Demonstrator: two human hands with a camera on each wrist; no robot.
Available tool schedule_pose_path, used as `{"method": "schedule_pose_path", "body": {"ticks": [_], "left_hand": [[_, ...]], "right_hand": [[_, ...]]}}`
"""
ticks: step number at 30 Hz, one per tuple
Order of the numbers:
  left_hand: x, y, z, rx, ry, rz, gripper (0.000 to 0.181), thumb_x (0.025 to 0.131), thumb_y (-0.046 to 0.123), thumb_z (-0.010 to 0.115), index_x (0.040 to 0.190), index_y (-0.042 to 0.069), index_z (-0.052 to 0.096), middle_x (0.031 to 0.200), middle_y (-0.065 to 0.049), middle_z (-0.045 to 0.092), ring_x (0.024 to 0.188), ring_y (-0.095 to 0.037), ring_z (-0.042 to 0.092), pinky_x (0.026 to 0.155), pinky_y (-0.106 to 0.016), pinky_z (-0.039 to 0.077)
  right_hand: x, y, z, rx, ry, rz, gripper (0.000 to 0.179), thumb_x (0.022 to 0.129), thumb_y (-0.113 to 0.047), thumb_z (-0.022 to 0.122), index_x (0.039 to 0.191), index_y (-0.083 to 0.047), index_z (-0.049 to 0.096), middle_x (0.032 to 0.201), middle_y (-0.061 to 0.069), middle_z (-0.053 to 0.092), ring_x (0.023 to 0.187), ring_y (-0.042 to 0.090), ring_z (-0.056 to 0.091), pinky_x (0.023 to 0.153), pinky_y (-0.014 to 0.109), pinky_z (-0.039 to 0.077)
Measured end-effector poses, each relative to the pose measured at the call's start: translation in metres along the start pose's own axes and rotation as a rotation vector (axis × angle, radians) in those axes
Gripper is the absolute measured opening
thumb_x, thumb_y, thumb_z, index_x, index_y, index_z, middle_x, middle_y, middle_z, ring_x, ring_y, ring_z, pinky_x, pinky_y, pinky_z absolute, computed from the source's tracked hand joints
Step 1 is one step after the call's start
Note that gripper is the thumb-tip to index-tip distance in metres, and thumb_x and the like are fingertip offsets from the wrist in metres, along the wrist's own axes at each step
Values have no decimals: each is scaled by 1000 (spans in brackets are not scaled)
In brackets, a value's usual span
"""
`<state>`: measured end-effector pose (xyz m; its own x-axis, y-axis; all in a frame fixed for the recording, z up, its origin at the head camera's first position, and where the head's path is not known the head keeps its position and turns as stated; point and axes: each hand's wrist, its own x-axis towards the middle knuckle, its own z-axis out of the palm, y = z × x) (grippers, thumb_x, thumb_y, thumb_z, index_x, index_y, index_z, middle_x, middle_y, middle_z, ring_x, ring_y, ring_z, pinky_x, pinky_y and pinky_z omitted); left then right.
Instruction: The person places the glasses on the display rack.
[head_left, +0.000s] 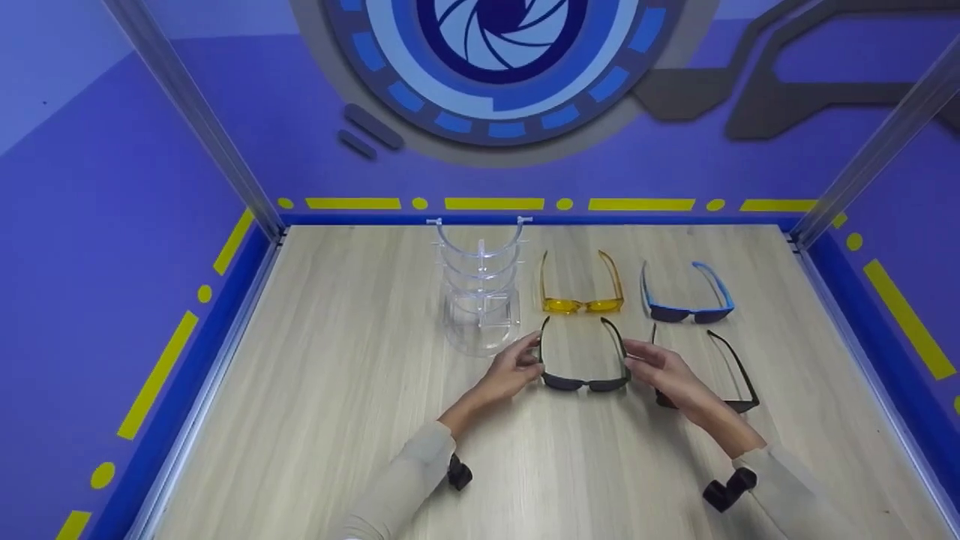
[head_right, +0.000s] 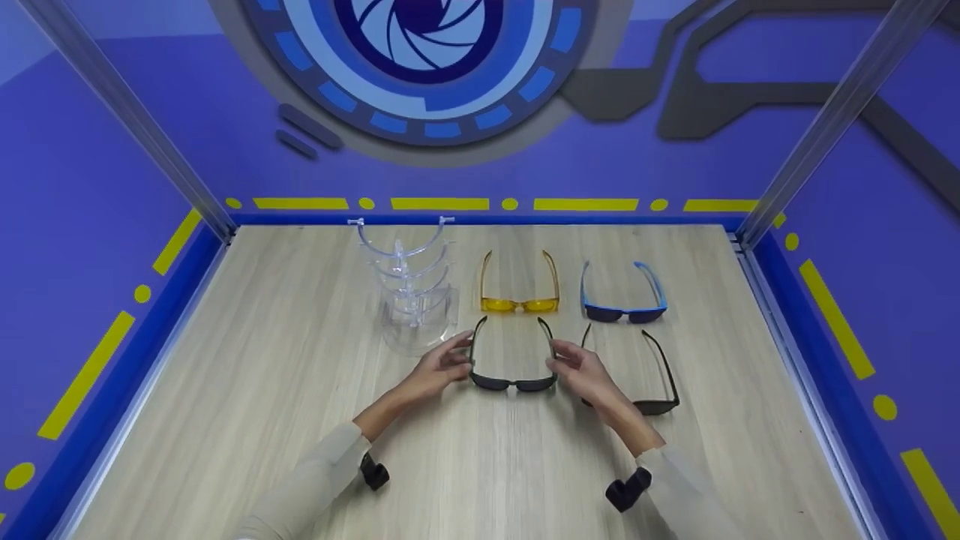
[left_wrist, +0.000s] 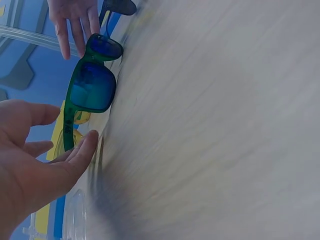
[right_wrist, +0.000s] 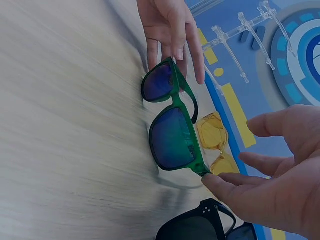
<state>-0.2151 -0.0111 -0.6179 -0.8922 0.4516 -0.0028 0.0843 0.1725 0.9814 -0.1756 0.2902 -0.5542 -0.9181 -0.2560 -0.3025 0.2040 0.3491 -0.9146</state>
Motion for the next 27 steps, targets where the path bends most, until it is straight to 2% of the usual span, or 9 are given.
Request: {"method": "schedule_pose_path", "body": {"ticks": [3,6,12,17,23,27], "left_hand": [[3,2,0,-22,11,-2,60,95,-5,60,152,-7,39,144,-33,52,113,-38,66,84,-21,57],[4,4,0,-31,19,-30,58,95,-5,60,150,-6,42,144,-31,53,109,-30,67,80,-20,56],[2,4,-1,-122,3,-124,54,96,-7,59,149,-5,45,144,-30,52,101,-19,67,88,-39,63],[0,2,-3,-152,-6,-106,54,95,-9,58,148,-8,45,145,-32,52,101,-24,69,88,-45,63],[-4,2,-7,-189,-10,-102,56,94,-11,59,148,-9,43,144,-36,50,111,-40,69,88,-41,63],[-9,4,-10,-222,4,-121,57,94,-11,59,148,-8,43,144,-36,50,113,-41,69,89,-38,63]], "right_hand": [[1,-1,-1,-2,-5,1,62,107,-25,53,157,5,31,162,28,33,149,41,38,118,48,43],[2,-2,-1,3,-17,5,61,108,-24,52,157,5,30,162,30,32,148,43,38,117,53,43],[0,0,0,20,-69,29,61,109,-22,49,158,7,26,161,34,30,146,47,39,113,52,46],[-3,-1,5,51,-91,57,67,108,-25,49,159,7,20,160,37,27,146,49,37,116,56,42],[-5,-3,12,64,-78,94,70,107,-29,52,159,7,20,161,36,26,148,47,34,121,57,36],[-5,-3,15,101,-63,112,70,107,-29,53,158,7,22,163,33,25,149,45,34,123,56,33]]}}
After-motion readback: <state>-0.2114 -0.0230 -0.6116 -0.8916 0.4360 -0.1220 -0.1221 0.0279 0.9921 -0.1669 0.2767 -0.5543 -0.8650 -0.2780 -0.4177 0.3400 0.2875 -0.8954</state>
